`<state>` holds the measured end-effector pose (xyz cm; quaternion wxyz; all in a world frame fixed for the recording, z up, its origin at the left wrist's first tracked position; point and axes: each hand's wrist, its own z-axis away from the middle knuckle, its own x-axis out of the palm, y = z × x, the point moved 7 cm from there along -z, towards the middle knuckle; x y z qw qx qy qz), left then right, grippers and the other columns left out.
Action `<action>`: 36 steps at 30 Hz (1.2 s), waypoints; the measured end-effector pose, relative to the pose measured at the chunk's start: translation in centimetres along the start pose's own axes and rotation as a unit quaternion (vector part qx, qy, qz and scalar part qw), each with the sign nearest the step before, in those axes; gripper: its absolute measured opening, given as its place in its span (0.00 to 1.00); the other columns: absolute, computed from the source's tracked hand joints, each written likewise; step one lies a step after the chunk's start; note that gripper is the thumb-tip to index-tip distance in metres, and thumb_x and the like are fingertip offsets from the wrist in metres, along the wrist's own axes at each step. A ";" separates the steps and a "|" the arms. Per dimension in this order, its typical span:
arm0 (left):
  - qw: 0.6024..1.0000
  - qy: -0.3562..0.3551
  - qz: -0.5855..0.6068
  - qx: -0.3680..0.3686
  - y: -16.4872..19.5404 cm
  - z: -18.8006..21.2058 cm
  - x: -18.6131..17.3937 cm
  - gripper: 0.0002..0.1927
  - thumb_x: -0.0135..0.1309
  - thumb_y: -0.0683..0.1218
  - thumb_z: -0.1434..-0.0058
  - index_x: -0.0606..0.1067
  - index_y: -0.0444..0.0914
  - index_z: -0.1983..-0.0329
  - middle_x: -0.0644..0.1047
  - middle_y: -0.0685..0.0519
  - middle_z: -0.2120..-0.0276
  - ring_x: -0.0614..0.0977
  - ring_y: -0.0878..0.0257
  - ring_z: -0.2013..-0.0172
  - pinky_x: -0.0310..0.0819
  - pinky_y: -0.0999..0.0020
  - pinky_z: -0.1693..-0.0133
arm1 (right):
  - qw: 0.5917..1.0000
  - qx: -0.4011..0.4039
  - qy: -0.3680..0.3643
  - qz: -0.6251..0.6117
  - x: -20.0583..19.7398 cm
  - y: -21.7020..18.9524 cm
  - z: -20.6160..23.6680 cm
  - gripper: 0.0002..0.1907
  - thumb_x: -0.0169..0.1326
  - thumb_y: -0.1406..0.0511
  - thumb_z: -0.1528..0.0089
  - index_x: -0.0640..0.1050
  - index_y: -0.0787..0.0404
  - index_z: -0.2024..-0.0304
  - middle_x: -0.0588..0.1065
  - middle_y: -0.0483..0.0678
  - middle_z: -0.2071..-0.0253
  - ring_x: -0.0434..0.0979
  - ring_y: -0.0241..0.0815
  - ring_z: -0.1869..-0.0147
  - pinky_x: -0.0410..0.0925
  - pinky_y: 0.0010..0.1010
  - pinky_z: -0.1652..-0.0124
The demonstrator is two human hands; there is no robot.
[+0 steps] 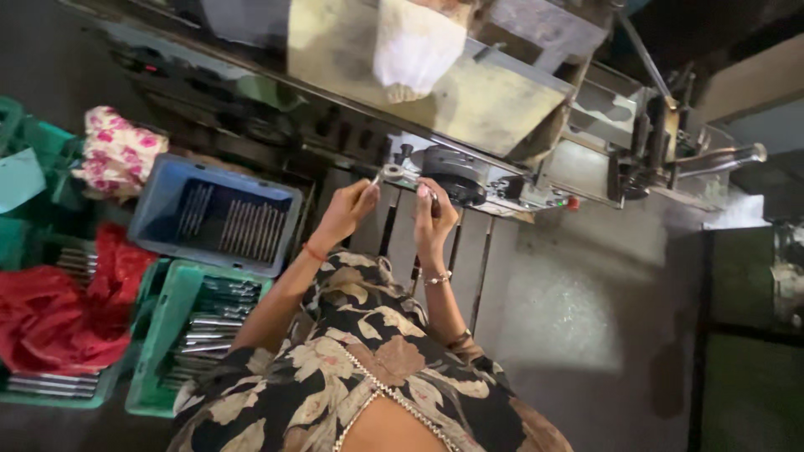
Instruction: The person repeatedly picks up metal rods from a blue bin, places them against a rotating grinding wheel, and then returns the rods to the bin. The process is repeated multiple times throughout the clip.
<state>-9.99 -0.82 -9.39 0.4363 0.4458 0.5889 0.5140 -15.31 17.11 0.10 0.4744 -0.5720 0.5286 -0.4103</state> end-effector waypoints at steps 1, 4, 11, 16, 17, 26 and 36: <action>0.998 0.031 -0.042 0.020 0.9 -0.7 0.1 0.11 0.47 0.52 0.22 0.71 0.40 0.45 0.70 0.63 0.75 0.70 0.74 0.74 0.65 0.75 0.70 | 0.999 0.014 0.015 -0.030 -0.2 -0.1 -0.2 0.12 0.55 0.63 0.30 0.81 0.64 0.51 0.67 0.34 0.74 0.58 0.22 0.74 0.52 0.20 0.75; 0.999 0.007 -0.001 0.040 3.9 -1.8 1.3 0.24 0.48 0.51 0.27 0.62 0.46 0.29 0.70 0.63 0.75 0.69 0.74 0.75 0.65 0.76 0.72 | 0.996 0.040 0.016 -0.081 -0.3 0.0 -0.4 0.12 0.55 0.63 0.30 0.81 0.65 0.51 0.67 0.35 0.76 0.60 0.24 0.75 0.54 0.20 0.76; 0.961 -0.006 0.256 -0.103 5.3 -2.7 4.6 0.28 0.53 0.49 0.34 0.60 0.52 0.32 0.69 0.62 0.81 0.66 0.75 0.84 0.57 0.79 0.82 | 0.992 0.012 -0.003 -0.122 -1.4 1.5 -0.8 0.12 0.55 0.64 0.29 0.79 0.66 0.49 0.69 0.37 0.72 0.61 0.25 0.73 0.56 0.21 0.74; 0.980 -0.026 0.197 0.024 5.4 -4.3 5.1 0.22 0.56 0.47 0.28 0.65 0.44 0.34 0.73 0.62 0.59 0.73 0.76 0.66 0.68 0.79 0.66 | 0.983 0.046 -0.013 -0.175 -2.8 3.0 -1.5 0.11 0.53 0.65 0.28 0.78 0.65 0.48 0.67 0.37 0.75 0.59 0.25 0.76 0.54 0.21 0.76; 0.978 -0.025 0.202 0.045 5.4 -4.6 5.3 0.22 0.57 0.47 0.28 0.64 0.43 0.35 0.74 0.63 0.55 0.75 0.75 0.63 0.71 0.78 0.63 | 0.992 0.008 -0.010 -0.125 -3.1 2.6 -1.7 0.11 0.53 0.65 0.28 0.78 0.65 0.48 0.69 0.38 0.71 0.60 0.26 0.74 0.56 0.22 0.75; 0.926 -0.097 -0.166 0.326 9.9 -5.0 8.5 0.24 0.68 0.52 0.41 0.72 0.39 0.47 0.79 0.48 0.65 0.78 0.55 0.75 0.71 0.67 0.72 | 0.816 0.425 -0.188 -0.344 -4.9 9.9 -2.7 0.18 0.45 0.51 0.28 0.76 0.56 0.61 0.55 0.37 0.84 0.48 0.29 0.85 0.48 0.25 0.83; 0.995 0.001 0.104 0.015 9.3 -12.7 11.2 0.11 0.66 0.47 0.32 0.75 0.40 0.59 0.69 0.60 0.75 0.66 0.73 0.77 0.57 0.72 0.76 | 0.978 -0.068 -0.182 0.079 -10.1 7.9 -11.7 0.18 0.44 0.53 0.21 0.71 0.56 0.61 0.65 0.43 0.71 0.66 0.39 0.70 0.60 0.31 0.70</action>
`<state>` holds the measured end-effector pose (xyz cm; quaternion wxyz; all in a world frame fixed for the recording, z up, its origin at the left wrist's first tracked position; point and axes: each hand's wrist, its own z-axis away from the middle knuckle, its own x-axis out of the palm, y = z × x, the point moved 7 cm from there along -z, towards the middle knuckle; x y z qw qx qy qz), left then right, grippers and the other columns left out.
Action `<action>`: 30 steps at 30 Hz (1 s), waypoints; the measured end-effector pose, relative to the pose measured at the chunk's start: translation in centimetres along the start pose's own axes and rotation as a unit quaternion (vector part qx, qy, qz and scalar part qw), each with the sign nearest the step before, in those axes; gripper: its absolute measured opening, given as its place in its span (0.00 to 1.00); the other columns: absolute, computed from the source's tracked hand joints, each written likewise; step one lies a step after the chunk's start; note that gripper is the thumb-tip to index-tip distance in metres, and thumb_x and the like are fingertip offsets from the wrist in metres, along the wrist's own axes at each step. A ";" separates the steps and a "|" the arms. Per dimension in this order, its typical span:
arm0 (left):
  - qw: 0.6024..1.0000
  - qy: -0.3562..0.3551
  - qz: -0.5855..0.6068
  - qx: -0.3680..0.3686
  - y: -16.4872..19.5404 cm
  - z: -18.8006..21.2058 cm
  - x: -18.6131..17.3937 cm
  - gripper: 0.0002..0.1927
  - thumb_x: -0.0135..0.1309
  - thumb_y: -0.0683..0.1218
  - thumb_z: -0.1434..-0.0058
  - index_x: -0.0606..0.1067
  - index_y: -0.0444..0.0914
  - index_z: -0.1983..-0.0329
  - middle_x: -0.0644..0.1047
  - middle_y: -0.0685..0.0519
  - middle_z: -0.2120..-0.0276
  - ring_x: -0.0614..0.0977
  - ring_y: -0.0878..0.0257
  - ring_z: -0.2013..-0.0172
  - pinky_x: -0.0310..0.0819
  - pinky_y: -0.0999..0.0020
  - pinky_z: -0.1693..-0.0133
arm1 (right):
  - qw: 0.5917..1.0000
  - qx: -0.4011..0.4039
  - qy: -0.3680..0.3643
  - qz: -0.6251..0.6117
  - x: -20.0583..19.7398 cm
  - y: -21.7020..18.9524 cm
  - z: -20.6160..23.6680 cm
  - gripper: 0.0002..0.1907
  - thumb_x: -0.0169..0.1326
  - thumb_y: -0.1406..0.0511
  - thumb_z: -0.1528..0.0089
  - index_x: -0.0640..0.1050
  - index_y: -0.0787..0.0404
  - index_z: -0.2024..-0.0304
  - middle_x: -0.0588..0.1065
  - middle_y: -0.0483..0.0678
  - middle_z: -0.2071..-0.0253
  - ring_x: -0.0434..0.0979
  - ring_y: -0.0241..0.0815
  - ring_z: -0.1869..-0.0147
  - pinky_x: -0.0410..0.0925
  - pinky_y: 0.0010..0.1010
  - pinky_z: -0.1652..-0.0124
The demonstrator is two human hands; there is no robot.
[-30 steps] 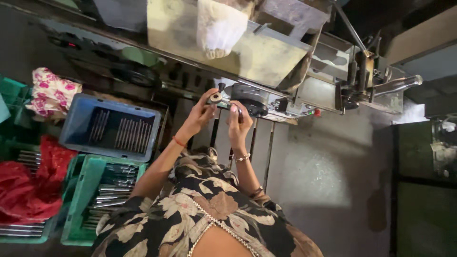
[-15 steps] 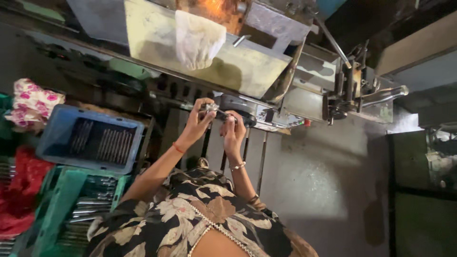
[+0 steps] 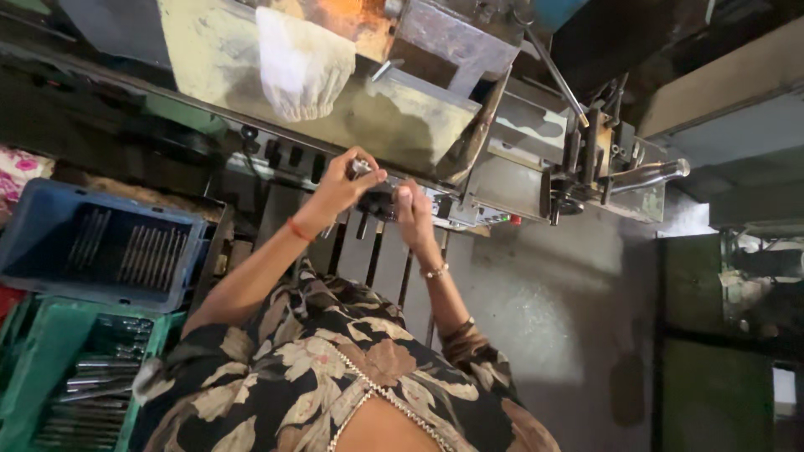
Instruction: The person repeatedly picks up metal rods from a blue bin, places them against a rotating grinding wheel, and then returns the rods to the bin. The process is repeated multiple times throughout the clip.
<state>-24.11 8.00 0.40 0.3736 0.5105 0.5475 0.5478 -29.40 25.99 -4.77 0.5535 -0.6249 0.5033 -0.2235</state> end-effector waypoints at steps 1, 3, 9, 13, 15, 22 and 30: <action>0.995 -0.012 0.034 -0.088 -0.8 -0.2 0.1 0.10 0.65 0.48 0.35 0.75 0.40 0.61 0.69 0.61 0.78 0.65 0.73 0.81 0.54 0.73 0.80 | 0.972 -0.124 0.001 0.199 -0.4 -2.1 -0.2 0.18 0.43 0.54 0.21 0.72 0.58 0.58 0.67 0.48 0.70 0.70 0.45 0.67 0.64 0.36 0.68; 0.971 -0.046 0.076 -0.224 -1.8 0.0 0.6 0.09 0.64 0.48 0.38 0.75 0.41 0.64 0.69 0.62 0.81 0.63 0.73 0.86 0.50 0.74 0.84 | 0.934 -0.264 -0.054 0.235 -0.9 -4.5 -0.5 0.16 0.51 0.55 0.25 0.71 0.60 0.59 0.69 0.49 0.71 0.72 0.49 0.69 0.66 0.40 0.69; 0.987 -0.030 0.062 -0.146 0.0 -0.8 2.4 0.10 0.64 0.47 0.37 0.74 0.40 0.60 0.70 0.62 0.77 0.64 0.75 0.80 0.54 0.75 0.80 | 0.870 -0.414 -0.059 0.261 -2.3 -8.4 -2.8 0.18 0.59 0.54 0.35 0.71 0.61 0.61 0.65 0.47 0.76 0.68 0.48 0.75 0.63 0.41 0.75; 1.000 -0.009 -0.005 -0.009 2.1 -0.7 2.7 0.12 0.64 0.45 0.36 0.72 0.39 0.58 0.70 0.62 0.72 0.67 0.77 0.72 0.60 0.79 0.72 | 0.821 -0.486 -0.080 0.288 -2.8 -9.8 -4.1 0.19 0.58 0.53 0.36 0.70 0.61 0.61 0.61 0.46 0.78 0.65 0.46 0.79 0.58 0.38 0.78; 1.000 -0.009 -0.008 -0.019 2.2 -0.9 2.2 0.12 0.64 0.45 0.37 0.71 0.38 0.59 0.70 0.62 0.73 0.67 0.77 0.71 0.61 0.79 0.72 | 0.822 -0.481 -0.090 0.292 -2.6 -10.1 -4.5 0.19 0.57 0.52 0.35 0.68 0.59 0.64 0.61 0.46 0.78 0.65 0.45 0.79 0.59 0.38 0.78; 0.999 -0.026 -0.039 -0.024 3.4 -3.3 -0.2 0.12 0.65 0.44 0.37 0.71 0.38 0.60 0.70 0.61 0.74 0.67 0.76 0.71 0.61 0.77 0.71 | 0.841 -0.449 -0.105 0.282 -0.3 -12.0 -7.5 0.17 0.57 0.55 0.32 0.71 0.60 0.65 0.63 0.45 0.76 0.65 0.46 0.77 0.60 0.39 0.76; 0.999 0.027 -0.027 0.021 4.7 -3.1 -2.0 0.13 0.66 0.45 0.39 0.72 0.38 0.61 0.69 0.61 0.72 0.67 0.76 0.70 0.63 0.77 0.70 | 0.802 -0.490 -0.146 0.310 0.5 -13.4 -9.0 0.19 0.58 0.52 0.34 0.73 0.59 0.67 0.59 0.44 0.79 0.61 0.44 0.80 0.56 0.36 0.79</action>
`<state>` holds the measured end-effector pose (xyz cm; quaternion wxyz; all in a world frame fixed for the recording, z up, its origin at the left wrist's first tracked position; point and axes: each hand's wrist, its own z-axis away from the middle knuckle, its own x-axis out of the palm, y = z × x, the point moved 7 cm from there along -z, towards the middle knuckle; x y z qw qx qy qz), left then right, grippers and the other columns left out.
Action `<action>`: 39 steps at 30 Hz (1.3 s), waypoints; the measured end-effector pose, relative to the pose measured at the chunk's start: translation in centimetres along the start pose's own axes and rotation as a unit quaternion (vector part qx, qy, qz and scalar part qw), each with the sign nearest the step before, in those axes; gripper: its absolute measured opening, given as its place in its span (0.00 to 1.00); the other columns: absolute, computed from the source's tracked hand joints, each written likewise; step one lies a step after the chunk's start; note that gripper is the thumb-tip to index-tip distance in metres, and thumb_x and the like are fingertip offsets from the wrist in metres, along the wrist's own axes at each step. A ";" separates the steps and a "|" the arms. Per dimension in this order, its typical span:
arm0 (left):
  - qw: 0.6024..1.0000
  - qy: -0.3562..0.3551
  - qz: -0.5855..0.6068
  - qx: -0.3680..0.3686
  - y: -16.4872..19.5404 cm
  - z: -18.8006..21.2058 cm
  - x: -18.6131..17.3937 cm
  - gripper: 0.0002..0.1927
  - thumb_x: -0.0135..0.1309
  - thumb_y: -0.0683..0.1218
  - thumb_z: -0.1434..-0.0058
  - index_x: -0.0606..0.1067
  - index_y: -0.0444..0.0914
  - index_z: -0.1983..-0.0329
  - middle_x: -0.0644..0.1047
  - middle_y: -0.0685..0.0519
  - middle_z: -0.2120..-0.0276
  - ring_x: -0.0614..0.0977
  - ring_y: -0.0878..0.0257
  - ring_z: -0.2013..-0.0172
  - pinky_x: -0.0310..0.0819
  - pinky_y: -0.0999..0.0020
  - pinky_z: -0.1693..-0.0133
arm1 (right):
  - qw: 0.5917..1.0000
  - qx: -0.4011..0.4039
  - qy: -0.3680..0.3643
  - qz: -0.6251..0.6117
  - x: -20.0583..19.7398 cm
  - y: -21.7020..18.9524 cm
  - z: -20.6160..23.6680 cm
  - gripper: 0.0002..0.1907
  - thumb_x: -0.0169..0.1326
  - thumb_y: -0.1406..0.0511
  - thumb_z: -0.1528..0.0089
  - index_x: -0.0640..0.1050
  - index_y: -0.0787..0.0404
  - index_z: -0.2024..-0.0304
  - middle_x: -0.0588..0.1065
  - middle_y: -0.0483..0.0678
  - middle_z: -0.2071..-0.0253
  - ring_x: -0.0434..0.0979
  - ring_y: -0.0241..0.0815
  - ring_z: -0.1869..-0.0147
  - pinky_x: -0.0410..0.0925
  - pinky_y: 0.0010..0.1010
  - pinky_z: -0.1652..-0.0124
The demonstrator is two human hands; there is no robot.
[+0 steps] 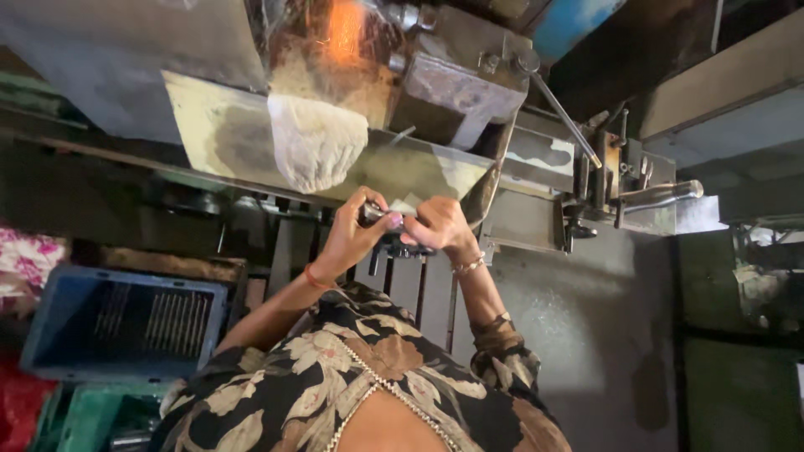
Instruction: The person repeatedly picks up metal rods from a blue bin, places them against a rotating grinding wheel, and then returns the rods to the bin. The process is repeated multiple times throughout the clip.
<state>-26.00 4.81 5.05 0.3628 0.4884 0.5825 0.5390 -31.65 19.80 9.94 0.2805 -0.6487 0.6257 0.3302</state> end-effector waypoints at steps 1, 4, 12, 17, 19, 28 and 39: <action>1.000 -0.002 -0.006 0.004 0.0 -0.3 -0.1 0.13 0.66 0.44 0.39 0.72 0.38 0.61 0.69 0.61 0.73 0.66 0.76 0.71 0.62 0.77 0.70 | 1.000 0.005 -0.003 -0.002 0.4 0.1 0.0 0.19 0.58 0.52 0.34 0.74 0.59 0.66 0.59 0.44 0.79 0.61 0.44 0.80 0.56 0.36 0.79; 0.999 -0.022 -0.031 0.037 0.2 -1.7 -0.4 0.12 0.66 0.44 0.38 0.73 0.37 0.62 0.70 0.61 0.72 0.68 0.76 0.70 0.64 0.77 0.70 | 0.998 0.058 0.019 0.006 1.2 0.6 0.1 0.18 0.58 0.54 0.33 0.73 0.60 0.68 0.59 0.43 0.79 0.63 0.43 0.79 0.58 0.37 0.78; 0.989 -0.143 0.015 -0.041 -2.0 -5.2 -3.4 0.10 0.64 0.45 0.38 0.74 0.39 0.62 0.73 0.62 0.73 0.70 0.77 0.71 0.64 0.79 0.70 | 0.959 0.265 -0.039 -0.095 3.4 0.9 -1.9 0.20 0.61 0.55 0.34 0.73 0.62 0.72 0.68 0.48 0.77 0.69 0.49 0.75 0.63 0.40 0.73; 0.910 -0.252 0.171 -0.281 -4.5 -6.1 -3.4 0.06 0.59 0.47 0.38 0.74 0.42 0.63 0.66 0.61 0.84 0.61 0.75 0.85 0.47 0.78 0.83 | 0.871 0.207 -0.137 -0.425 5.0 -0.2 -5.6 0.14 0.53 0.60 0.30 0.80 0.63 0.63 0.76 0.50 0.70 0.77 0.49 0.68 0.69 0.40 0.66; 0.922 -0.176 0.243 -0.245 -3.7 -7.8 -2.0 0.09 0.60 0.46 0.35 0.70 0.42 0.64 0.64 0.63 0.83 0.60 0.75 0.85 0.46 0.76 0.83 | 0.859 0.255 -0.045 -0.442 5.5 -0.1 -7.2 0.15 0.49 0.60 0.29 0.80 0.62 0.65 0.77 0.48 0.70 0.77 0.45 0.69 0.70 0.38 0.65; 0.935 -0.176 0.223 -0.211 -0.8 -8.7 -3.7 0.09 0.59 0.44 0.34 0.69 0.41 0.63 0.65 0.63 0.81 0.60 0.75 0.83 0.47 0.75 0.81 | 0.827 0.434 -0.161 -0.320 5.6 3.1 -3.3 0.18 0.51 0.58 0.30 0.74 0.64 0.70 0.71 0.55 0.78 0.70 0.55 0.75 0.66 0.41 0.71; 0.875 -0.316 0.206 -0.304 -3.7 -9.8 -2.3 0.10 0.60 0.48 0.35 0.70 0.41 0.62 0.64 0.63 0.83 0.59 0.74 0.85 0.45 0.75 0.83 | 0.872 0.262 -0.241 -0.337 3.6 5.0 -5.0 0.10 0.54 0.61 0.32 0.81 0.60 0.61 0.74 0.57 0.75 0.74 0.60 0.72 0.65 0.46 0.72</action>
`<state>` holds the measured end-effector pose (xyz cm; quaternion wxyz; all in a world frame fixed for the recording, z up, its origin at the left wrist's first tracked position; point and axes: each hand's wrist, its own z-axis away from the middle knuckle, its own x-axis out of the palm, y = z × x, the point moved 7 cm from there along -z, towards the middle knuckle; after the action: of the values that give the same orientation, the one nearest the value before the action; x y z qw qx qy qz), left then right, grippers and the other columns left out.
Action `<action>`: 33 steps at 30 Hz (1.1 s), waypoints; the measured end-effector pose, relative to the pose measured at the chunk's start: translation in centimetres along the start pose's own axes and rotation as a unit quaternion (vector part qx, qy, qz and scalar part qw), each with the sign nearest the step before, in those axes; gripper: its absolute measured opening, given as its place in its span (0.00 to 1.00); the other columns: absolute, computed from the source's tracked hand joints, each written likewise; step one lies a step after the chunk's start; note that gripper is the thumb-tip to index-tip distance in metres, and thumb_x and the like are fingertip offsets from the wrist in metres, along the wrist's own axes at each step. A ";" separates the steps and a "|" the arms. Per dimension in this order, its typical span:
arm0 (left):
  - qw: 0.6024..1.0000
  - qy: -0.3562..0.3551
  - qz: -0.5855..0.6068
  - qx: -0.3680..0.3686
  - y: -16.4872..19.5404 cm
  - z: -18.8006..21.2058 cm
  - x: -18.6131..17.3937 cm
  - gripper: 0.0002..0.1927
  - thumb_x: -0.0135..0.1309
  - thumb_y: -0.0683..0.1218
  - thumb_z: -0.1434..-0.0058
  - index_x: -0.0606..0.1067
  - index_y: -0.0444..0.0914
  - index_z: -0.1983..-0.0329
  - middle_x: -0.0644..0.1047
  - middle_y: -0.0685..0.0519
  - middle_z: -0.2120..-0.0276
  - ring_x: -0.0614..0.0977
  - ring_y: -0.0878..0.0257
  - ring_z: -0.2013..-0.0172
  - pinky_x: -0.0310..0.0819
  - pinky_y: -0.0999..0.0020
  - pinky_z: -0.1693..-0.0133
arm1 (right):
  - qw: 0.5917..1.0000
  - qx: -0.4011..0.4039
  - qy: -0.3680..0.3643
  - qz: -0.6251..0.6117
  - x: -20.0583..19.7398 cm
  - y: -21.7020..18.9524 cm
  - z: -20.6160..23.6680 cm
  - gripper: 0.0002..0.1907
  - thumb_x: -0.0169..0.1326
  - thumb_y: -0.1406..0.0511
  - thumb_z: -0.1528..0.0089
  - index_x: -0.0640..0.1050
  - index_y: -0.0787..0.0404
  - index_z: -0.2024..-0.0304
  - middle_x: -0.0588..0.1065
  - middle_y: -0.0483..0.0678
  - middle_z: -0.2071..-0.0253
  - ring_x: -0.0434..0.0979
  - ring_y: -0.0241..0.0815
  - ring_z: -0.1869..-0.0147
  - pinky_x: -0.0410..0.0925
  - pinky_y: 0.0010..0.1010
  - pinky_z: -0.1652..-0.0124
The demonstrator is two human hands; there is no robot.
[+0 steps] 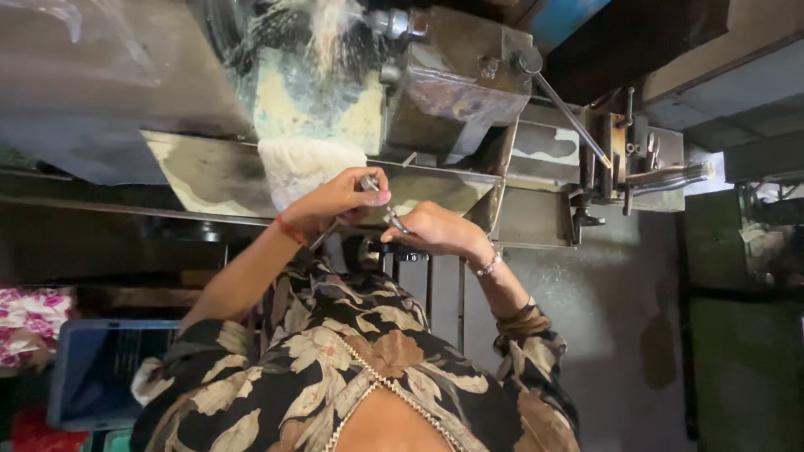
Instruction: The person repeatedly picks up metal rods from a blue bin, places them against a rotating grinding wheel, and then returns the rods to the bin. The process is repeated multiple times throughout the clip.
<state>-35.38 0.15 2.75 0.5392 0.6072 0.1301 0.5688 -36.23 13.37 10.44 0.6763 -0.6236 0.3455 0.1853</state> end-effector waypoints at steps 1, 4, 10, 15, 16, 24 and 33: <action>1.000 -0.017 0.004 -0.021 -0.2 -0.3 0.0 0.10 0.60 0.49 0.36 0.70 0.42 0.62 0.63 0.63 0.83 0.59 0.74 0.86 0.44 0.75 0.84 | 1.000 0.004 -0.023 0.001 0.0 0.2 0.1 0.09 0.54 0.62 0.32 0.82 0.59 0.60 0.74 0.57 0.75 0.74 0.60 0.72 0.66 0.47 0.71; 0.999 -0.035 -0.010 -0.033 -0.4 -1.4 0.0 0.11 0.61 0.49 0.37 0.70 0.42 0.63 0.63 0.64 0.83 0.59 0.75 0.86 0.44 0.75 0.84 | 0.998 0.035 -0.038 -0.025 -0.4 1.1 0.3 0.09 0.52 0.62 0.32 0.82 0.56 0.58 0.77 0.54 0.73 0.77 0.55 0.73 0.69 0.44 0.71; 0.993 0.030 -0.111 0.028 0.4 -3.2 -0.4 0.11 0.62 0.48 0.36 0.72 0.40 0.64 0.66 0.64 0.81 0.61 0.76 0.83 0.48 0.75 0.82 | 0.991 0.078 -0.054 0.096 -0.6 3.4 1.0 0.09 0.55 0.60 0.32 0.83 0.54 0.58 0.76 0.56 0.74 0.76 0.59 0.70 0.67 0.49 0.69; 1.000 0.014 -0.027 0.000 0.7 -3.2 0.5 0.11 0.62 0.48 0.38 0.72 0.41 0.64 0.66 0.64 0.81 0.61 0.75 0.84 0.48 0.76 0.82 | 0.999 -0.033 -0.024 -0.031 -1.5 2.7 0.7 0.08 0.55 0.62 0.32 0.81 0.58 0.57 0.78 0.52 0.69 0.80 0.54 0.66 0.70 0.42 0.66; 1.000 -0.005 -0.005 -0.025 0.6 -3.3 0.9 0.11 0.62 0.49 0.38 0.71 0.41 0.64 0.65 0.64 0.82 0.60 0.76 0.85 0.46 0.77 0.83 | 0.996 -0.067 -0.043 -0.049 -1.7 2.2 0.7 0.08 0.55 0.62 0.31 0.81 0.59 0.58 0.79 0.51 0.67 0.80 0.53 0.65 0.70 0.41 0.65; 0.987 0.064 0.046 0.137 2.7 -4.5 3.1 0.11 0.62 0.48 0.35 0.71 0.42 0.62 0.66 0.64 0.78 0.60 0.77 0.82 0.45 0.76 0.80 | 0.989 -0.140 -0.006 -0.050 -6.8 2.8 1.2 0.09 0.59 0.63 0.34 0.83 0.62 0.58 0.75 0.51 0.74 0.74 0.49 0.74 0.64 0.38 0.73; 0.988 0.123 0.040 0.084 3.4 -5.7 1.9 0.11 0.63 0.49 0.37 0.71 0.42 0.65 0.65 0.63 0.80 0.59 0.76 0.85 0.44 0.75 0.83 | 0.980 -0.093 0.092 -0.153 -6.1 5.8 1.7 0.09 0.56 0.66 0.33 0.85 0.62 0.64 0.70 0.48 0.80 0.66 0.43 0.80 0.58 0.36 0.75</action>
<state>-41.06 3.24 5.20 0.4430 0.5802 0.2181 0.6477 -44.03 16.97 10.50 0.6009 -0.7438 0.2878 0.0534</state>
